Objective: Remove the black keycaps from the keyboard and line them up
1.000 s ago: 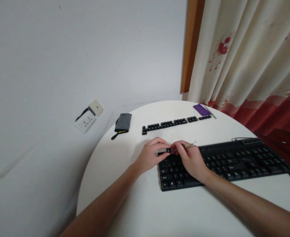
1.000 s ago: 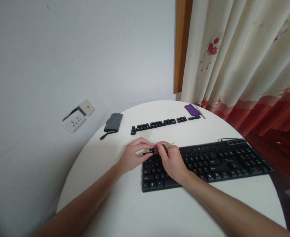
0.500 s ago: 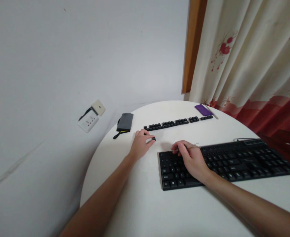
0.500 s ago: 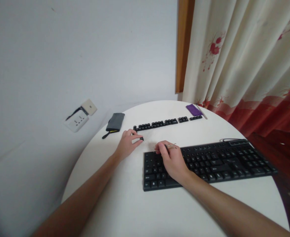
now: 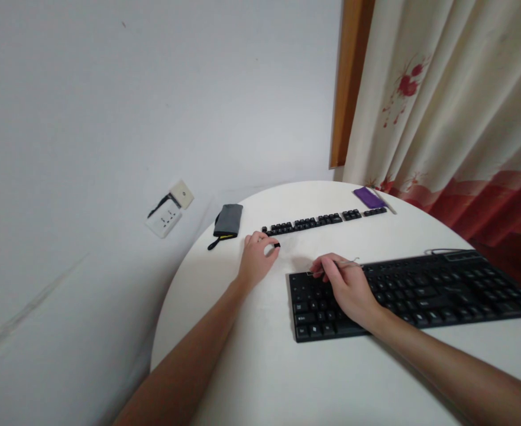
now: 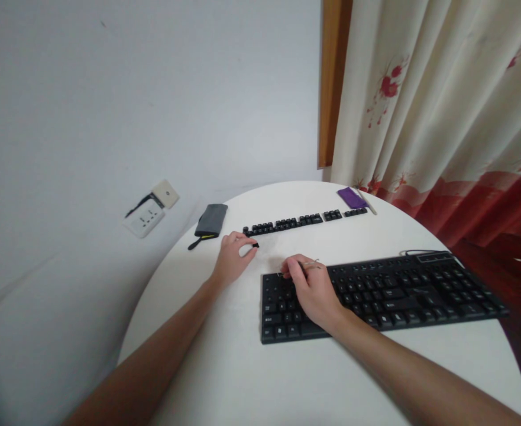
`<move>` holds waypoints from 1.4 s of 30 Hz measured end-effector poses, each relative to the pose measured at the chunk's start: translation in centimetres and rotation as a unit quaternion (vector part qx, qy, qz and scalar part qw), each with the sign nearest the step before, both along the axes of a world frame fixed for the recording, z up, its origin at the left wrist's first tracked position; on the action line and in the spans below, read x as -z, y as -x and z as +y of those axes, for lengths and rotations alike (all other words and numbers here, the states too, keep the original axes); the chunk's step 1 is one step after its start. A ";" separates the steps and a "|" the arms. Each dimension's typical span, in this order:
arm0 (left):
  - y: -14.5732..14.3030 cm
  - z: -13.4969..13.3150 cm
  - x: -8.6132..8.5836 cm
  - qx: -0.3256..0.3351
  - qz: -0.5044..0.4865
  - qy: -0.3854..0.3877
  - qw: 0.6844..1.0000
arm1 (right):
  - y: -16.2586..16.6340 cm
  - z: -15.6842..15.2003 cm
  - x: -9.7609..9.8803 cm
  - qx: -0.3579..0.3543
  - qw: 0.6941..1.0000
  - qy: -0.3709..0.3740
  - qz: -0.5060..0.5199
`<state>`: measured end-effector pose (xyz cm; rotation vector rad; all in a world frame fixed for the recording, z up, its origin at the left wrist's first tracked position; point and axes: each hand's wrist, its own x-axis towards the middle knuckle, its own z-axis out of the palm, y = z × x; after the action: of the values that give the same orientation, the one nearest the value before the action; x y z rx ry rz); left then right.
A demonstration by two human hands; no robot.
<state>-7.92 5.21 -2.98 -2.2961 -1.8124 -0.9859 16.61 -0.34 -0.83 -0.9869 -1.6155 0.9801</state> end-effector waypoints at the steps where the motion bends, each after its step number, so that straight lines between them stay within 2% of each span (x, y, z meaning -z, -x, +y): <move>1: 0.0 0.1 0.0 -0.001 -0.003 0.000 1.000 | 0.0 0.0 0.0 -0.001 1.000 0.000 0.001; 6: 0.0 0.3 -0.2 0.003 -0.015 -0.003 1.000 | 0.0 0.0 0.0 -0.002 1.000 0.002 0.004; 13: 0.1 0.4 -0.1 0.053 -0.045 0.035 0.997 | 0.1 0.0 0.0 -0.004 1.000 0.000 0.007; 17: 0.1 0.5 0.0 0.067 -0.060 0.036 0.995 | 0.1 0.0 0.0 -0.004 1.000 0.000 0.002; 22: 0.0 0.3 -0.2 0.088 -0.029 0.010 0.996 | 0.1 0.1 0.1 -0.006 1.000 0.001 -0.005; 28: -0.4 0.1 0.0 -0.006 -0.002 -0.022 1.000 | 0.0 0.1 -0.1 -0.010 1.000 0.000 -0.008; 34: -0.5 0.2 0.1 -0.088 0.004 -0.014 0.996 | 0.0 0.1 0.1 -0.015 1.000 0.000 0.001; 39: -0.2 0.5 0.1 -0.101 0.010 -0.024 0.995 | 0.1 0.2 0.1 -0.021 1.000 0.001 0.009; 42: 0.0 1.1 -0.6 -0.098 0.031 -0.010 0.995 | 0.1 0.2 0.0 -0.025 1.000 0.000 0.013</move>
<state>-7.95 6.35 -2.42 -2.0650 -1.9463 -0.8876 16.49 -0.18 -0.87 -0.9344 -1.6251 1.0232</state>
